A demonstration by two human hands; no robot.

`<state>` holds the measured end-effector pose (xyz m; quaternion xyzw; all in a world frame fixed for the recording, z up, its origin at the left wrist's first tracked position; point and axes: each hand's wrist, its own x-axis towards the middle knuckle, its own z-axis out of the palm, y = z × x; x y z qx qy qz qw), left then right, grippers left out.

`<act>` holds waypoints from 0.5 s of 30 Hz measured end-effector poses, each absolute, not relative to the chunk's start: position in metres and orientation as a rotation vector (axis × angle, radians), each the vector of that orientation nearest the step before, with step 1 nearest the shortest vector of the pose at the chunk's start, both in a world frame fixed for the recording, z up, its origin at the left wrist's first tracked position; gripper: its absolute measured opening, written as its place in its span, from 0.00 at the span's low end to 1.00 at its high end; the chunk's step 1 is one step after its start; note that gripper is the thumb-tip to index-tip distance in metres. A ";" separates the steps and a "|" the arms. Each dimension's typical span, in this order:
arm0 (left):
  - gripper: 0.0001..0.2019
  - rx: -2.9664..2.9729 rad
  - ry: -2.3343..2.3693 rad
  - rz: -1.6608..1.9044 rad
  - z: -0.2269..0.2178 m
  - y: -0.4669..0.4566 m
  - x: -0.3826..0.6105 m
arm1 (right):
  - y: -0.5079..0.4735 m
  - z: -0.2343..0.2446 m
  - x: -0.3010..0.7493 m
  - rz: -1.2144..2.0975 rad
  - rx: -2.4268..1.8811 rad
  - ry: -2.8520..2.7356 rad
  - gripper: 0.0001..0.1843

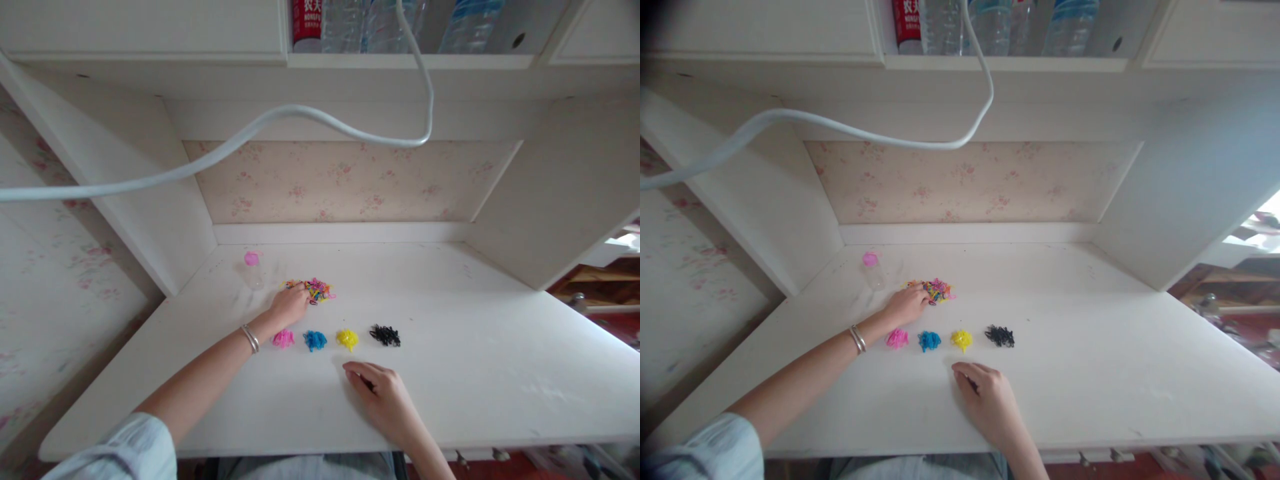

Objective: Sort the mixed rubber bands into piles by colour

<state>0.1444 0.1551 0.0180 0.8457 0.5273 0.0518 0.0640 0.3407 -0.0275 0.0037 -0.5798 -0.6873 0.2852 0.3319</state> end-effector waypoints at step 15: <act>0.15 2.557 1.606 0.295 0.017 0.156 0.142 | -0.027 0.000 0.341 0.699 -1.516 -1.828 0.19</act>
